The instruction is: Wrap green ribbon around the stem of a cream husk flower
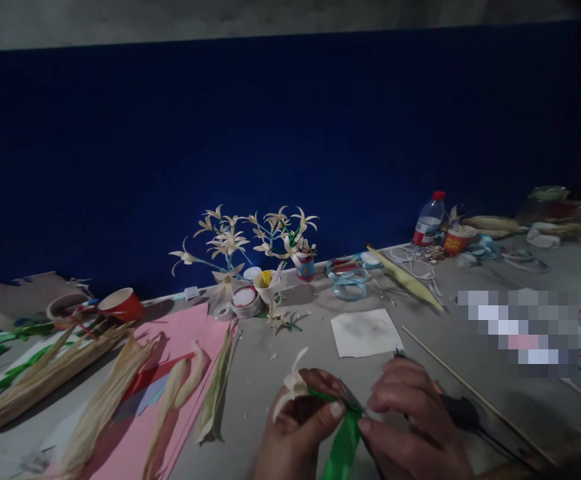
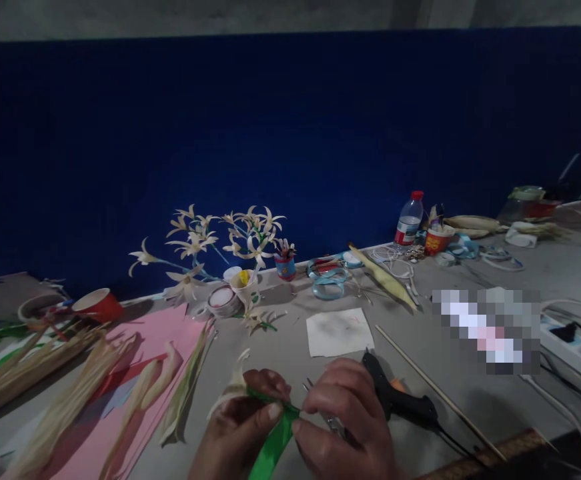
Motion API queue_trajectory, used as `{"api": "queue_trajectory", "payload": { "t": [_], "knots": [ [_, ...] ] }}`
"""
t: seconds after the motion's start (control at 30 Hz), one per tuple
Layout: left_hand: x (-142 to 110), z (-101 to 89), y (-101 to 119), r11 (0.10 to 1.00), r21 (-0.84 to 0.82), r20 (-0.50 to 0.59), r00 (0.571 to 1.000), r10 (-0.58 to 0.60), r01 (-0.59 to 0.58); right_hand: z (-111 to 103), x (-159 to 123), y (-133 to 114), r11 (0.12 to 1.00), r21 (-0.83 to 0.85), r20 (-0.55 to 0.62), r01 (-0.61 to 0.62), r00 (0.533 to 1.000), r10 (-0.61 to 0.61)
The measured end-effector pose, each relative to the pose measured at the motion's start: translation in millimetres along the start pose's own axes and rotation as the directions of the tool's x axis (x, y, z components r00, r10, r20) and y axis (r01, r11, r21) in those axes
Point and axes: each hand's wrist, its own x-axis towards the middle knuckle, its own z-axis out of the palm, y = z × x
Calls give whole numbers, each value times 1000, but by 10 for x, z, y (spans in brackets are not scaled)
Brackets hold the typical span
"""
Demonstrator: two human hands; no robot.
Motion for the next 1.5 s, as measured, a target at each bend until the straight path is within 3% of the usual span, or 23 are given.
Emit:
{"api": "queue_trajectory", "payload": {
  "t": [0.13, 0.33, 0.83, 0.93, 1.2, 1.5],
  "knots": [
    [-16, -20, 2, 996, 69, 33, 998, 58, -60, -2, 13, 0, 1000, 24, -18, -7, 1000, 7],
    [-24, -29, -10, 996, 77, 55, 998, 38, -42, -63, 65, 27, 998, 54, 79, 21, 997, -25],
    [-14, -124, -46, 966, 247, 91, 994, 57, -78, -9, -15, 14, 990, 138, 45, -28, 999, 22],
    [-15, -131, -45, 972, 226, 103, 994, 48, -71, -11, -49, 33, 991, 128, 11, -34, 999, 33],
    [-11, -107, -26, 992, 106, 174, 983, 54, -73, -49, -7, 21, 995, 95, 89, -8, 996, 0],
    [10, -135, -64, 996, 24, 149, 986, 76, -81, -11, 78, 0, 995, 104, 49, -4, 999, -1]
  ]
}}
